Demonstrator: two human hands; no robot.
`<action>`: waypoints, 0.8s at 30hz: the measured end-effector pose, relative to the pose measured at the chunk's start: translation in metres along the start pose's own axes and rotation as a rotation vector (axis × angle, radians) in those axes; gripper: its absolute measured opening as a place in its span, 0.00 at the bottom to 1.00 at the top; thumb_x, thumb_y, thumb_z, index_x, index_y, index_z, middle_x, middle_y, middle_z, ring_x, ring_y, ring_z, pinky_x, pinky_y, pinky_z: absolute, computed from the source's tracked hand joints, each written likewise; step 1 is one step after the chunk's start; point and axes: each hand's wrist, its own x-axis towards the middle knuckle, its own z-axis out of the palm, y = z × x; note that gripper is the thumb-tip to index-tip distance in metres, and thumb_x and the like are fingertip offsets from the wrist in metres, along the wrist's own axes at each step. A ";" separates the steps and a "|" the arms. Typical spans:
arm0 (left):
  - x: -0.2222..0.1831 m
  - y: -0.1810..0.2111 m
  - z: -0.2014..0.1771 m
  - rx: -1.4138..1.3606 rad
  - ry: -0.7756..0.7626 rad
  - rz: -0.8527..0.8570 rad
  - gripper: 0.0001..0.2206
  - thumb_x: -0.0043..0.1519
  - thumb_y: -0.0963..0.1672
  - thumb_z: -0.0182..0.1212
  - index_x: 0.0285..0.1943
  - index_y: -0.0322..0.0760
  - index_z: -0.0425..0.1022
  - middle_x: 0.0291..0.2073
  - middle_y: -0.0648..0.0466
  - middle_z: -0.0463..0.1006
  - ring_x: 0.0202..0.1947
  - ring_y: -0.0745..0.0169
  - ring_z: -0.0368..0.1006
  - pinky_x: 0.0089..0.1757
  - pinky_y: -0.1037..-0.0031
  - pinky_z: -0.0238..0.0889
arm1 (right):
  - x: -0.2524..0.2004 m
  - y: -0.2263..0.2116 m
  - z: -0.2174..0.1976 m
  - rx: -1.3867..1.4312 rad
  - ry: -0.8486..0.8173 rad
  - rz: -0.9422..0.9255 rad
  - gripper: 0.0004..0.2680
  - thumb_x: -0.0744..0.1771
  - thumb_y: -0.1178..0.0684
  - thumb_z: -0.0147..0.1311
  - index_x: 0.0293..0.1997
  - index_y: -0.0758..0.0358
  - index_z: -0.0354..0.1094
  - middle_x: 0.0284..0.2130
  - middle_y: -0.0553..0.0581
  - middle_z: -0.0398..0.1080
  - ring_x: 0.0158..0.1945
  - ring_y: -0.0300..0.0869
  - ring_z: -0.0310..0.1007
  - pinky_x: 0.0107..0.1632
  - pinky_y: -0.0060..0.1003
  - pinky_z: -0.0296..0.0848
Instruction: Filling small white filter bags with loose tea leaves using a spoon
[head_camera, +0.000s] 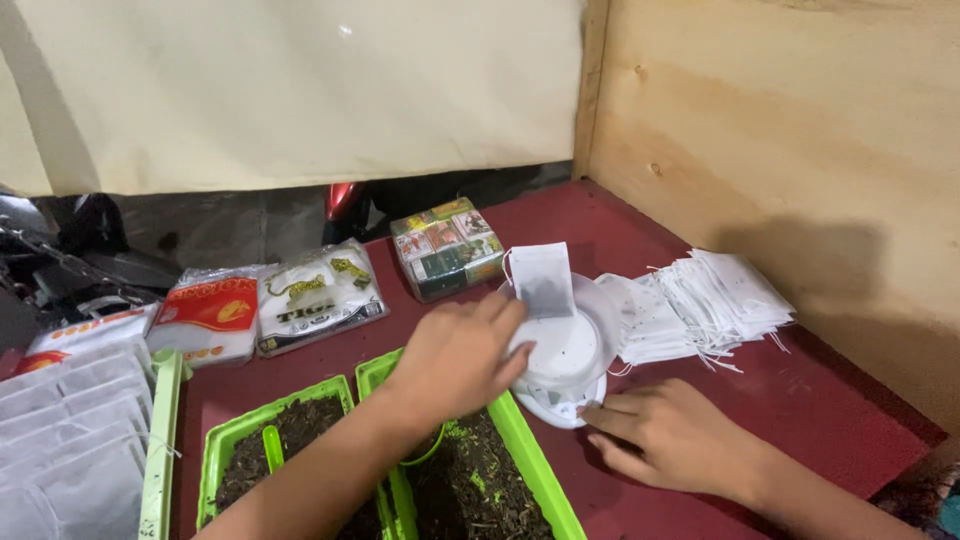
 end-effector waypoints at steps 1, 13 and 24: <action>-0.004 0.004 -0.001 -0.005 -0.002 -0.003 0.16 0.66 0.51 0.54 0.54 0.37 0.72 0.45 0.45 0.80 0.28 0.51 0.80 0.29 0.62 0.76 | 0.001 0.000 0.000 0.003 -0.005 0.001 0.11 0.69 0.47 0.51 0.48 0.60 0.75 0.34 0.54 0.79 0.30 0.50 0.80 0.27 0.48 0.73; -0.022 0.025 0.008 -0.006 0.066 0.170 0.12 0.64 0.51 0.60 0.42 0.41 0.69 0.31 0.52 0.72 0.26 0.49 0.72 0.27 0.59 0.63 | 0.004 0.004 -0.006 0.054 -0.202 0.048 0.07 0.70 0.48 0.50 0.47 0.55 0.71 0.29 0.52 0.74 0.27 0.57 0.75 0.26 0.54 0.67; -0.039 0.035 -0.013 -0.098 0.135 0.273 0.09 0.64 0.48 0.59 0.39 0.41 0.73 0.31 0.51 0.75 0.28 0.53 0.73 0.31 0.63 0.66 | 0.016 -0.027 -0.020 0.045 0.064 -0.098 0.04 0.69 0.53 0.51 0.39 0.58 0.71 0.28 0.52 0.73 0.25 0.50 0.74 0.27 0.46 0.71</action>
